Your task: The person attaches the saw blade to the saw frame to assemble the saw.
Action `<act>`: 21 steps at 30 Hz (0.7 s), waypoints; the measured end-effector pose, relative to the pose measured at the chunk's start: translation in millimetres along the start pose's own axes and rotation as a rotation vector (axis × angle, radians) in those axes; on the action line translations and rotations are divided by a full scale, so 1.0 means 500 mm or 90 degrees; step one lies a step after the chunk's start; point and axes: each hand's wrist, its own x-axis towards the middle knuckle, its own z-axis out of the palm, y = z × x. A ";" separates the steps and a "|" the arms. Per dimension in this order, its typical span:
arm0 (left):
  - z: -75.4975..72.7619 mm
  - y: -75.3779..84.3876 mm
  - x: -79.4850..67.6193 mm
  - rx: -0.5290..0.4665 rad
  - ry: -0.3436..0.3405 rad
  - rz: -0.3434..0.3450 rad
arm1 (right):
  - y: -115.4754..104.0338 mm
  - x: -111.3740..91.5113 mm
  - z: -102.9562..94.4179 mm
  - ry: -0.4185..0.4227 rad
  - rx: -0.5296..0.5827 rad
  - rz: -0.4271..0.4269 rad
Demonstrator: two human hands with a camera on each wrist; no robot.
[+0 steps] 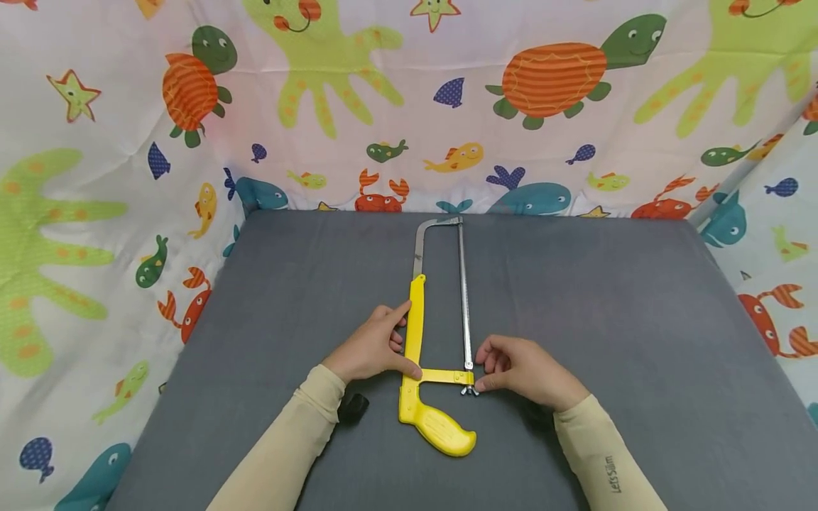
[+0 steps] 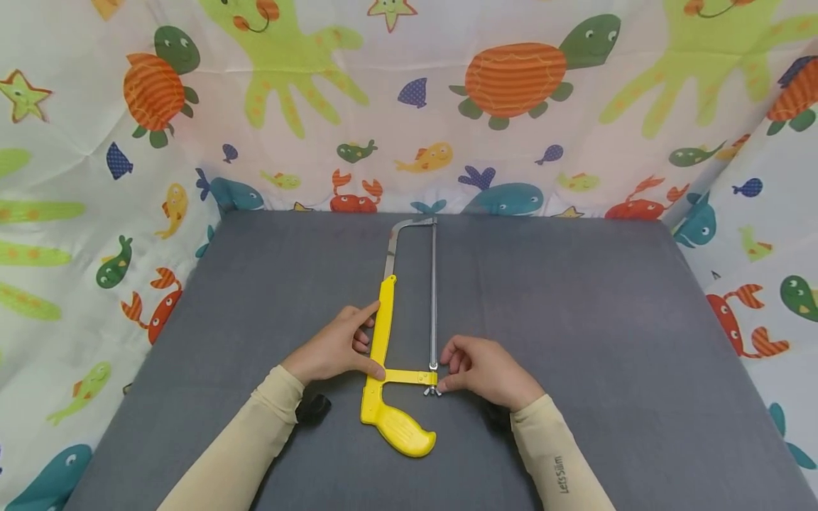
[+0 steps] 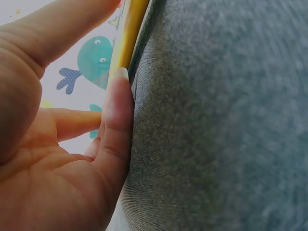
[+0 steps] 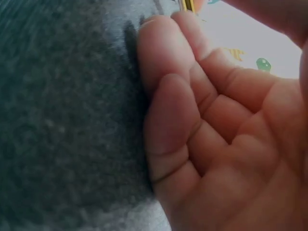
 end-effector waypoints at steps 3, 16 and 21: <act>0.000 -0.004 0.000 -0.002 0.001 -0.001 | -0.001 0.001 0.006 0.007 -0.027 -0.013; 0.002 -0.003 -0.004 -0.013 0.011 -0.007 | -0.003 0.005 0.019 0.014 -0.098 -0.026; 0.003 0.000 -0.002 -0.012 0.015 -0.004 | -0.008 0.001 0.021 -0.002 -0.097 -0.021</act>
